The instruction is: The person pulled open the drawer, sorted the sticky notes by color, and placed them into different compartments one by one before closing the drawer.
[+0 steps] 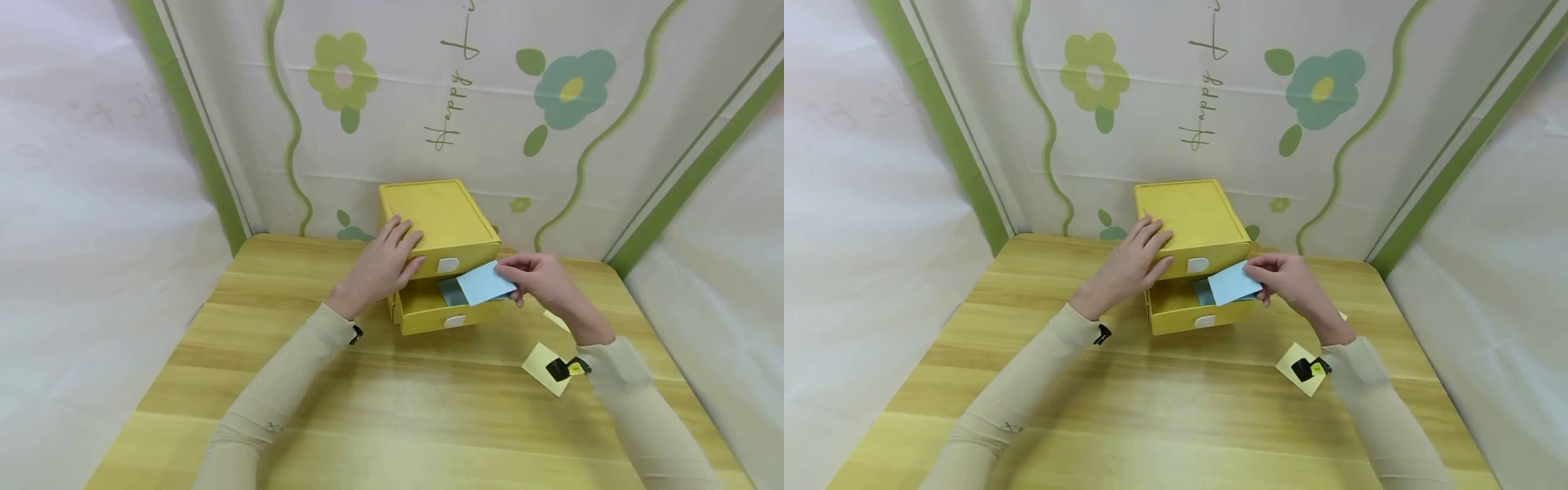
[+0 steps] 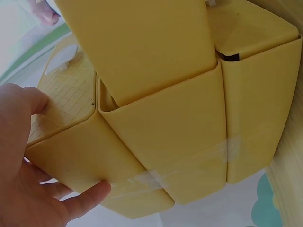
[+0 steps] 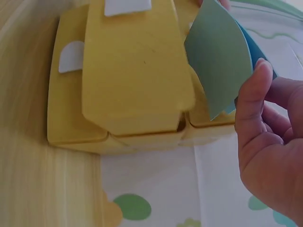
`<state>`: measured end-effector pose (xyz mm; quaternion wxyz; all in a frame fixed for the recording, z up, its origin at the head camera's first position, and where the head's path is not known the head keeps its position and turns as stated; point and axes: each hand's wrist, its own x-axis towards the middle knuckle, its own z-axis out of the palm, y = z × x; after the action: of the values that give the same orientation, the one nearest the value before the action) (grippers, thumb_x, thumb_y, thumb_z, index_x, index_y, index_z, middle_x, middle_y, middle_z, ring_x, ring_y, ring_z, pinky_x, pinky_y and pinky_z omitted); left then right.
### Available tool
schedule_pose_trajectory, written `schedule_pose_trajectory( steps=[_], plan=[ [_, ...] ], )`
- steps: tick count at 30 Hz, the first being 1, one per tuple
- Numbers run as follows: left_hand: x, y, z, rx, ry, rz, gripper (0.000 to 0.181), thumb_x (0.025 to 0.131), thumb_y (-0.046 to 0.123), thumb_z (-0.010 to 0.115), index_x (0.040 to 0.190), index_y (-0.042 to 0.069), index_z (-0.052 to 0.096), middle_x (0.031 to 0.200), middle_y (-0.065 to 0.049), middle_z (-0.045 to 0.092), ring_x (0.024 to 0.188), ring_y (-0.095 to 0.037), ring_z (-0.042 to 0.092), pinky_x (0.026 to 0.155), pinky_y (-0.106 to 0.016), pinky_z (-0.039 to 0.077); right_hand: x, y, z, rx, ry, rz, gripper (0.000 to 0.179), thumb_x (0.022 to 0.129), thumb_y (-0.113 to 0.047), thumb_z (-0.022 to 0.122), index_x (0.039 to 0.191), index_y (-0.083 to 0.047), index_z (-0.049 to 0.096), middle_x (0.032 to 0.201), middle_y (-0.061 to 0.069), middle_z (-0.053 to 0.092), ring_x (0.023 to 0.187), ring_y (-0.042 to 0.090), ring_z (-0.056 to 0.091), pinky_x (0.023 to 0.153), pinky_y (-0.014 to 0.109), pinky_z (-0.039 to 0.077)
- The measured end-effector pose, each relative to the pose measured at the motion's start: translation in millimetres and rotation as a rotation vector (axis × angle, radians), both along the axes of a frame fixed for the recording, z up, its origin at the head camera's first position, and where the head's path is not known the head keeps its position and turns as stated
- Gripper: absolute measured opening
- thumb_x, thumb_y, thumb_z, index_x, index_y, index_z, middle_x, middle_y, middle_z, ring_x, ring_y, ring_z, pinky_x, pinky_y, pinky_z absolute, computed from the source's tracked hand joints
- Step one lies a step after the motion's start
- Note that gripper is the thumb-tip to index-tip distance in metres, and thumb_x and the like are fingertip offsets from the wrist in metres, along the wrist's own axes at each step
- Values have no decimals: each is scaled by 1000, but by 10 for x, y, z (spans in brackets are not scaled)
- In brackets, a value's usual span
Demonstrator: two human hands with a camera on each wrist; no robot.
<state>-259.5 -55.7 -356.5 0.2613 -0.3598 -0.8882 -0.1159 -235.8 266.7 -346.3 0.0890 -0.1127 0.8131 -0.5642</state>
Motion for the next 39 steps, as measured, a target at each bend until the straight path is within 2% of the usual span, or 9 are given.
schedule_pose_trajectory(
  steps=[6,12,16,20,23,29,34,39],
  plan=[
    [9,20,18,-9,-11,4,44,103,35,48,134,4,52,141,-24,51,140,-40,39,119,-44,32,-24,-179,-117,3,-32,39,38,92,-25,70,109,9,66,74,3,66,51,11,58,46,30,53],
    [4,13,17,6,1,2,44,103,34,49,134,3,52,140,-24,51,139,-41,40,118,-44,32,-48,-348,-190,-55,-55,27,38,92,-23,70,110,11,65,73,3,68,50,10,58,46,27,52],
    [0,11,11,3,5,4,44,103,35,48,134,3,52,140,-24,51,139,-40,40,118,-44,33,-50,-431,-186,-60,-66,39,38,93,-23,68,111,10,66,66,-1,65,48,8,54,42,24,46],
    [-3,4,5,-1,6,5,44,103,35,48,134,3,52,140,-24,51,139,-40,40,118,-44,32,-51,-493,-153,1,-46,68,37,94,-29,67,110,5,69,58,-2,57,46,8,45,41,24,37],
    [-2,0,-1,-2,8,2,44,103,35,48,134,3,52,140,-24,51,139,-40,40,119,-44,31,-55,-520,-140,50,-30,91,36,94,-32,66,109,1,71,62,-1,58,51,9,45,45,24,39],
    [5,5,-4,-2,12,2,44,103,35,49,133,3,53,139,-24,52,139,-40,40,119,-44,32,-69,-549,-158,109,13,151,32,95,-30,65,108,-3,73,78,2,70,68,14,63,60,30,53],
    [6,2,-2,-1,18,3,44,103,35,49,133,4,53,139,-24,52,139,-40,40,118,-44,32,-73,-585,-166,133,7,236,32,98,-29,61,112,-2,72,93,9,74,77,18,69,71,32,58],
    [6,5,-7,0,34,1,43,103,35,49,132,4,53,138,-24,53,138,-41,41,118,-45,33,-102,-606,-136,177,-11,348,34,102,-27,55,120,-1,68,107,15,74,92,23,72,78,33,59]
  ],
)
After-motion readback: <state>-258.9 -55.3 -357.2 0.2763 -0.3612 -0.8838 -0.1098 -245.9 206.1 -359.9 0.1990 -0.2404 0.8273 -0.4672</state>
